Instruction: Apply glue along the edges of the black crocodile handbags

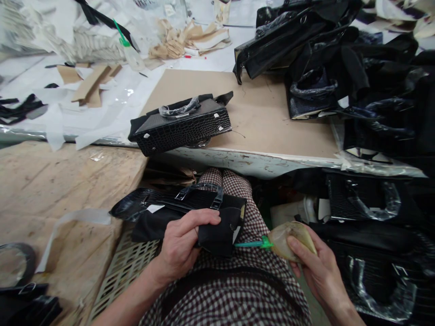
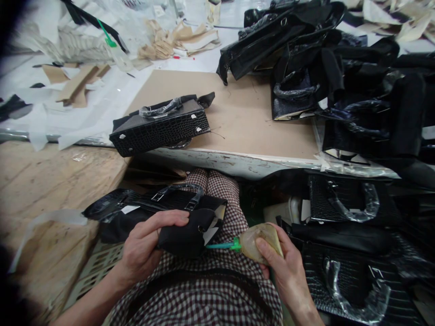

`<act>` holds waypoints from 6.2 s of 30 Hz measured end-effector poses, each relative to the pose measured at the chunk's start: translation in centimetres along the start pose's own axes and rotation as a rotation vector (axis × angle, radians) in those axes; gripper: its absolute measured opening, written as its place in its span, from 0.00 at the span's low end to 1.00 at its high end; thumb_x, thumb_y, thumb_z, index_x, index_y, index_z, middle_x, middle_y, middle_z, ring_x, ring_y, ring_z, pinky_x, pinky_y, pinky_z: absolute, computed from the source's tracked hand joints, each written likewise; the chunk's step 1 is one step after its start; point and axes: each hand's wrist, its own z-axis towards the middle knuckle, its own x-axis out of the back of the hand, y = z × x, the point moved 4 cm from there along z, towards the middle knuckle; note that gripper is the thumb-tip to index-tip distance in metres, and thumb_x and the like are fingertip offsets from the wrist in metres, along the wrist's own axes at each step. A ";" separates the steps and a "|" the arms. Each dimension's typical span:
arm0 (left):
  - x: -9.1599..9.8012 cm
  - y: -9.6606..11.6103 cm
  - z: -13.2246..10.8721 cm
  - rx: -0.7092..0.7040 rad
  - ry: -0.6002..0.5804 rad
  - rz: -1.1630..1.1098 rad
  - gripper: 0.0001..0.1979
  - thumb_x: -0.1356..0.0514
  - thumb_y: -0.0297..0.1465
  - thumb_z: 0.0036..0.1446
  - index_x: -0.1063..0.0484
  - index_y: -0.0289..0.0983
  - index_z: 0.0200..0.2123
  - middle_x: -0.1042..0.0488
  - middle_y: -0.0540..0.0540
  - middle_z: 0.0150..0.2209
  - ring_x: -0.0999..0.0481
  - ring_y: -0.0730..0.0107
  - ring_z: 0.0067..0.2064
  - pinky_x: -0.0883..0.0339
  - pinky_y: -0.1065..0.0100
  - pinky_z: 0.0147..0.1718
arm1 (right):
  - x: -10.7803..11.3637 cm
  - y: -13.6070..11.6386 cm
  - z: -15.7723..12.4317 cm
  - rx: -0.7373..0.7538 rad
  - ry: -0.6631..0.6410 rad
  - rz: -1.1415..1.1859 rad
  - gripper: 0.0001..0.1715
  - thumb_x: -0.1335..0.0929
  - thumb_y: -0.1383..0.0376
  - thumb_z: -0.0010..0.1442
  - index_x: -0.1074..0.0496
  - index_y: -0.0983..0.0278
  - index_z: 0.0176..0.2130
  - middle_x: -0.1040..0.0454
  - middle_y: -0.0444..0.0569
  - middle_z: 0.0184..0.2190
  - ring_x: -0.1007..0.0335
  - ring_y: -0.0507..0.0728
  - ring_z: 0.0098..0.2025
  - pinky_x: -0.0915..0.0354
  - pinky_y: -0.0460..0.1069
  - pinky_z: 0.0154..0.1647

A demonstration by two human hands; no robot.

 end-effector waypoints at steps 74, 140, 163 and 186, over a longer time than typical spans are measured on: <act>5.6 -2.5 7.8 0.770 0.065 0.114 0.14 0.43 0.37 0.66 0.23 0.35 0.35 0.19 0.43 0.35 0.20 0.61 0.34 0.28 0.66 0.34 | -0.9 -3.8 -1.3 0.105 -0.329 0.875 0.36 0.29 0.43 0.55 0.24 0.68 0.50 0.29 0.48 0.33 0.61 0.42 0.15 0.42 0.41 0.10; 1.1 -3.6 8.6 0.174 -0.183 -0.205 0.12 0.43 0.24 0.60 0.20 0.38 0.43 0.21 0.42 0.50 0.22 0.62 0.53 0.29 0.60 0.57 | -1.2 -10.3 1.6 0.431 0.029 0.548 0.22 0.23 0.52 0.53 0.22 0.63 0.42 0.24 0.50 0.34 0.36 0.51 0.26 0.39 0.43 0.19; -3.3 -6.3 9.2 0.230 -0.292 -0.276 0.09 0.42 0.26 0.63 0.20 0.36 0.41 0.22 0.46 0.45 0.23 0.66 0.48 0.32 0.66 0.53 | 2.0 -9.0 0.2 0.531 0.202 -0.413 0.28 0.23 0.51 0.50 0.25 0.59 0.47 0.22 0.48 0.40 0.24 0.58 0.36 0.26 0.45 0.33; -4.3 -6.7 9.0 0.182 -0.308 -0.340 0.07 0.39 0.24 0.62 0.21 0.36 0.39 0.22 0.47 0.43 0.22 0.68 0.46 0.31 0.69 0.50 | 2.1 -8.4 2.3 0.485 0.132 -0.543 0.33 0.25 0.46 0.51 0.28 0.57 0.52 0.23 0.47 0.42 0.27 0.59 0.38 0.29 0.48 0.36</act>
